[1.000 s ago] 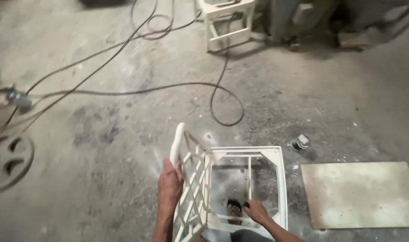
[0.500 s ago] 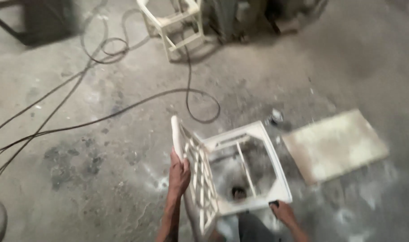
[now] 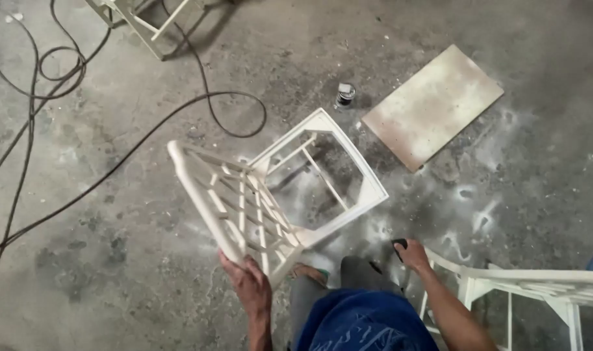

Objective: The person sands a white wooden chair frame using a sanding block. They hold the chair with one hand and sand various parts of the frame, including the backrest and seat, while occasionally repositioning the chair.

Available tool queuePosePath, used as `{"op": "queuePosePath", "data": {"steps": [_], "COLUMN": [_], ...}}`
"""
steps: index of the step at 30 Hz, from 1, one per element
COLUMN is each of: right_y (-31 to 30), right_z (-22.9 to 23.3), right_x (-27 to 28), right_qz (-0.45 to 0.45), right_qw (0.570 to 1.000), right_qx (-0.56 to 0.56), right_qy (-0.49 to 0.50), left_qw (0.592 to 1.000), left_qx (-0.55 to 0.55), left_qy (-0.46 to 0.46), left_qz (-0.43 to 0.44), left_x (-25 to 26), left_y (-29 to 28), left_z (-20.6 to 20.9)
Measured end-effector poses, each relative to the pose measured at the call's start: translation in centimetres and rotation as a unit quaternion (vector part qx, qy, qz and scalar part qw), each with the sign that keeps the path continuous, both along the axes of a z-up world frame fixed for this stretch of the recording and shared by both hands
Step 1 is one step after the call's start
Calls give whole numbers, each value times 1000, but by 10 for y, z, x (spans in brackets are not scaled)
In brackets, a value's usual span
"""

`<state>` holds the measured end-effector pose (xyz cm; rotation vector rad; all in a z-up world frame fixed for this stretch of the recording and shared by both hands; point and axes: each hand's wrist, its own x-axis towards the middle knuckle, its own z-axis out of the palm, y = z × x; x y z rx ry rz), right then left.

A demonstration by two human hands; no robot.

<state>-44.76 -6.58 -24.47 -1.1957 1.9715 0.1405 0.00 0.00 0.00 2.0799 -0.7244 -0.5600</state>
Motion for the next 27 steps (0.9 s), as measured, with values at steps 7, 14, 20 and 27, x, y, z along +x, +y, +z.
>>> {"op": "queuePosePath", "data": {"steps": [7, 14, 20, 27], "right_y": [38, 54, 30, 19], "right_z": [-71, -32, -26, -75], "right_x": [-85, -188, -237, -245], "right_qz": [59, 30, -84, -45], "right_qw": [996, 999, 993, 998], "right_qx": [-71, 17, -25, -31], "right_qy": [-18, 4, -73, -27], "left_qw": [970, 953, 934, 894], "left_qx": [-30, 50, 70, 236], "left_qy": [-239, -267, -332, -336], "left_qz": [30, 132, 114, 181], "left_x": [-1, -7, 7, 7], "left_y": [9, 7, 21, 6], "left_z": [-37, -34, -63, -71]}}
